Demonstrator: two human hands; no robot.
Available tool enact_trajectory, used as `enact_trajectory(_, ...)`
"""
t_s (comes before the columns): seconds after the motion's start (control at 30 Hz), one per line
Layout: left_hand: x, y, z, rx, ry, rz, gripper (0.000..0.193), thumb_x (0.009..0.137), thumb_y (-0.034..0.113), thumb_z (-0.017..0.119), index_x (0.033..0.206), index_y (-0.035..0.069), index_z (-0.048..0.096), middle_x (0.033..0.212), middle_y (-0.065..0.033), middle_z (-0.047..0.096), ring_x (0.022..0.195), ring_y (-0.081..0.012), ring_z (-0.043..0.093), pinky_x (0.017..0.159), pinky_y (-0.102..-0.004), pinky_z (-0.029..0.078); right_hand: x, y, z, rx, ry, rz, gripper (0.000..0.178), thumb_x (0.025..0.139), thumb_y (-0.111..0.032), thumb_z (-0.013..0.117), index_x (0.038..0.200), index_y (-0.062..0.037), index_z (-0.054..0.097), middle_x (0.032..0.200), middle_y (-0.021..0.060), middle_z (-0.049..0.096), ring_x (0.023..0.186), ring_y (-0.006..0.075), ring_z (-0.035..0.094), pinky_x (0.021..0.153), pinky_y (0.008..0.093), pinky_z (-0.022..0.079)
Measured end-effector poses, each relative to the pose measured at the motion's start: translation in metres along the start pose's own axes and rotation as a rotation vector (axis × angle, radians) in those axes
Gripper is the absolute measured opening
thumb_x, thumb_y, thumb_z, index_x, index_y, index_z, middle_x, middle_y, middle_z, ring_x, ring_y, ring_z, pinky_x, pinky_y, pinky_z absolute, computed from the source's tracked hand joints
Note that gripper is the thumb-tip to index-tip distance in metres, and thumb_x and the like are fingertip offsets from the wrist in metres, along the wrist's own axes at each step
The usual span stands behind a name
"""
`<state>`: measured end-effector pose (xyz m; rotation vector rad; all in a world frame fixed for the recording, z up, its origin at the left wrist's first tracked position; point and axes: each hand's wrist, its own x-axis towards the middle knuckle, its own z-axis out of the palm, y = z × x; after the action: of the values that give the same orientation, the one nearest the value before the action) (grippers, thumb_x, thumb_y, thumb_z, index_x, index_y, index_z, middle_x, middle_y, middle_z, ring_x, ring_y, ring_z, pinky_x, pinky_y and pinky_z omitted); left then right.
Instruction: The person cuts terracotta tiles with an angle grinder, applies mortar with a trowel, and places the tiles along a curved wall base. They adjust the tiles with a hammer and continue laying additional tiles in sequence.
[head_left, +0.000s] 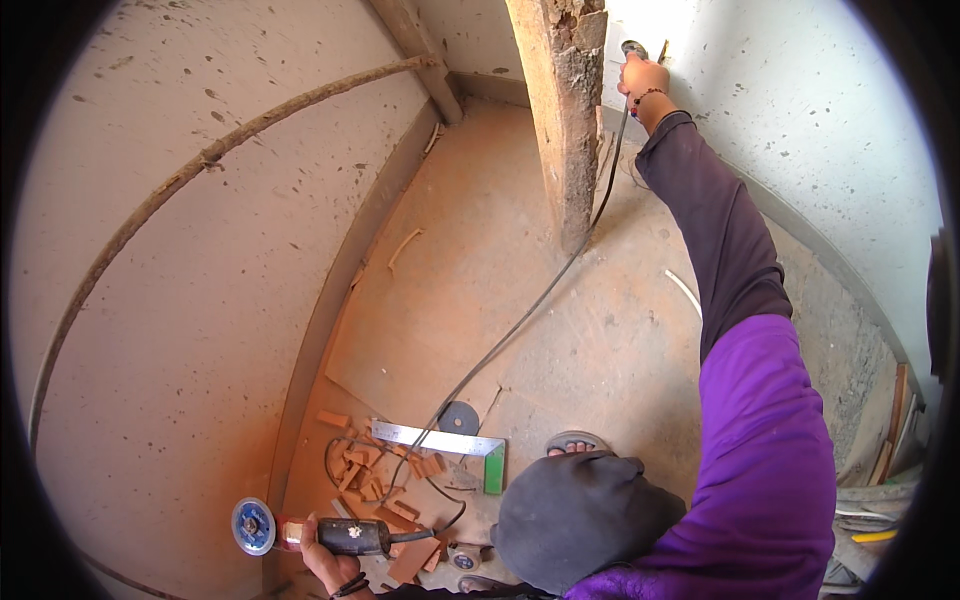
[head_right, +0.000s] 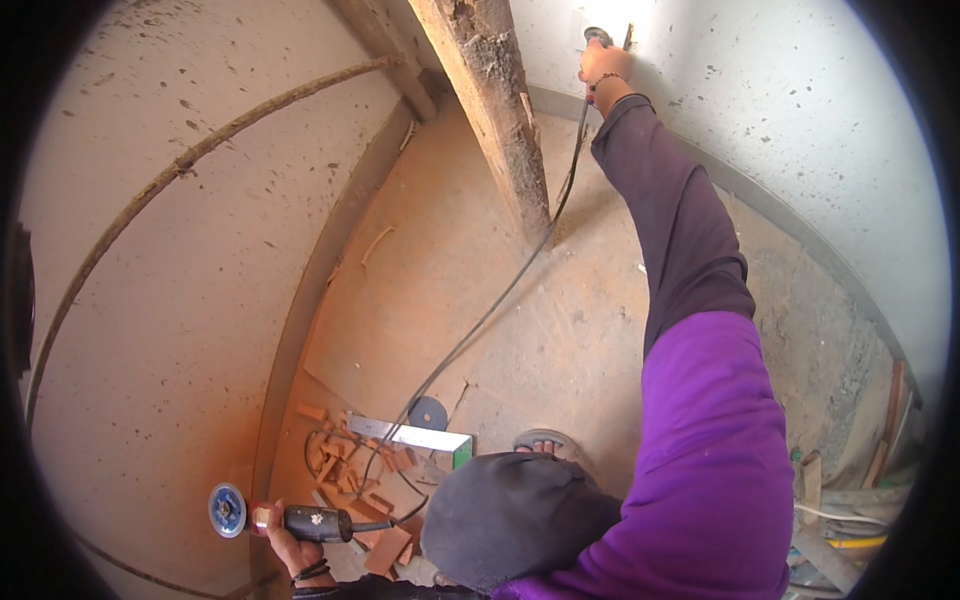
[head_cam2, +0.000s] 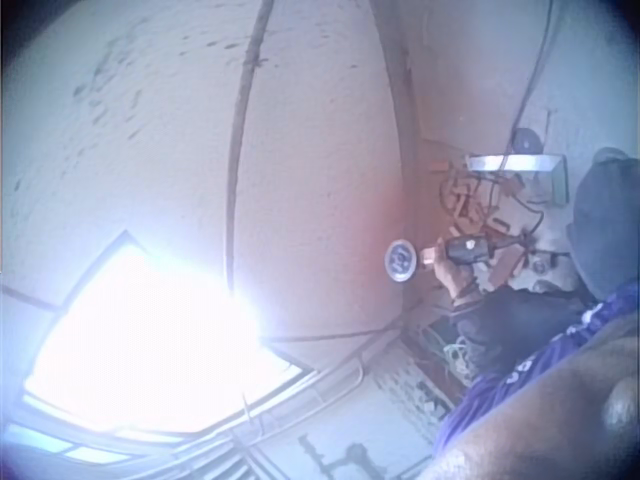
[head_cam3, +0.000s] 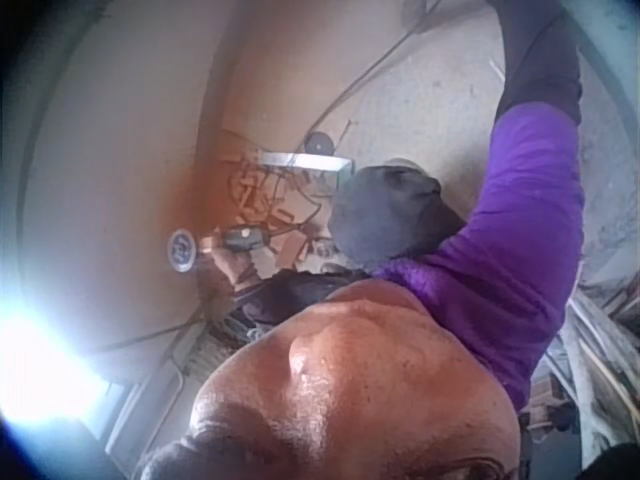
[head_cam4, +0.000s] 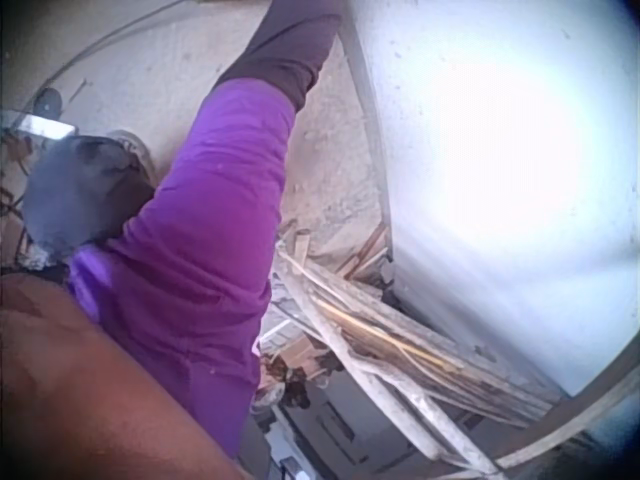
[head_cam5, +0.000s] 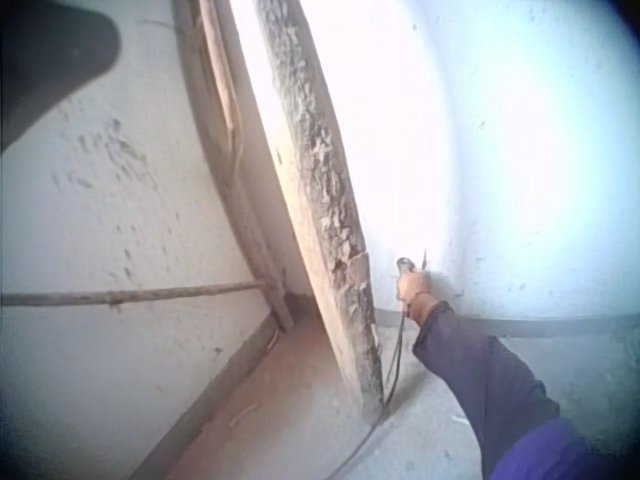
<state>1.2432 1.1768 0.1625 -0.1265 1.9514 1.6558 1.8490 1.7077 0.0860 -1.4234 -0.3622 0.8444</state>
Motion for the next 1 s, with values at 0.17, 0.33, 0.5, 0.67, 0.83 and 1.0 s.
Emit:
enact_trajectory(0.17,-0.008,0.004,0.000,0.025,-0.006,-0.030,0.020,0.079,0.016,0.070,0.095,0.011,0.059,0.082,-0.0009,0.061,0.074,-0.0205,0.062,0.072,-0.0360,0.053,-0.012,-0.003,0.010,0.199,0.004,0.054,0.011,0.091,-0.009,0.056,0.087,-0.0012,0.050,0.064,0.0054,0.049,0.044,0.0139,0.039,0.037,0.0290,0.026)
enact_trajectory(0.33,-0.002,-0.001,-0.001,0.000,-0.024,-0.055,0.018,0.079,0.017,0.070,0.092,0.011,0.059,0.081,-0.0016,0.062,0.072,-0.0214,0.062,0.071,-0.0365,0.053,-0.006,-0.005,0.007,0.158,-0.001,0.069,0.010,0.090,-0.004,0.055,0.083,-0.0037,0.048,0.060,0.0028,0.045,0.044,0.0131,0.037,0.037,0.0289,0.025)
enact_trajectory(0.5,0.009,-0.004,-0.005,-0.009,-0.051,-0.033,0.020,0.079,0.018,0.071,0.092,0.011,0.059,0.079,-0.0020,0.061,0.071,-0.0220,0.062,0.070,-0.0370,0.054,0.003,-0.007,0.004,0.347,-0.066,0.146,0.014,0.091,-0.010,0.052,0.078,-0.0084,0.047,0.060,0.0019,0.044,0.046,0.0126,0.039,0.040,0.0285,0.025)
enact_trajectory(0.67,0.007,-0.009,0.007,0.016,-0.015,-0.023,0.021,0.080,0.017,0.071,0.092,0.009,0.056,0.078,-0.0028,0.060,0.069,-0.0206,0.061,0.067,-0.0357,0.053,0.022,-0.005,0.003,0.347,-0.111,0.184,0.011,0.090,-0.013,0.050,0.079,-0.0109,0.050,0.063,0.0031,0.048,0.050,0.0134,0.044,0.042,0.0304,0.028)
enact_trajectory(0.83,0.006,-0.010,0.013,0.045,-0.005,-0.042,0.021,0.081,0.016,0.070,0.092,0.008,0.055,0.079,-0.0034,0.060,0.070,-0.0199,0.061,0.067,-0.0359,0.053,0.027,-0.005,0.009,0.297,-0.142,0.187,0.009,0.091,-0.015,0.051,0.084,-0.0097,0.053,0.070,0.0045,0.052,0.055,0.0159,0.049,0.046,0.0322,0.032)
enact_trajectory(1.0,0.023,-0.014,0.007,-0.005,-0.047,-0.056,0.018,0.083,0.013,0.068,0.094,0.007,0.056,0.080,-0.0043,0.061,0.071,-0.0195,0.062,0.068,-0.0343,0.053,0.048,-0.001,0.001,0.204,-0.195,0.196,0.010,0.091,-0.016,0.051,0.088,-0.0085,0.056,0.077,0.0058,0.056,0.060,0.0184,0.053,0.050,0.0340,0.037)
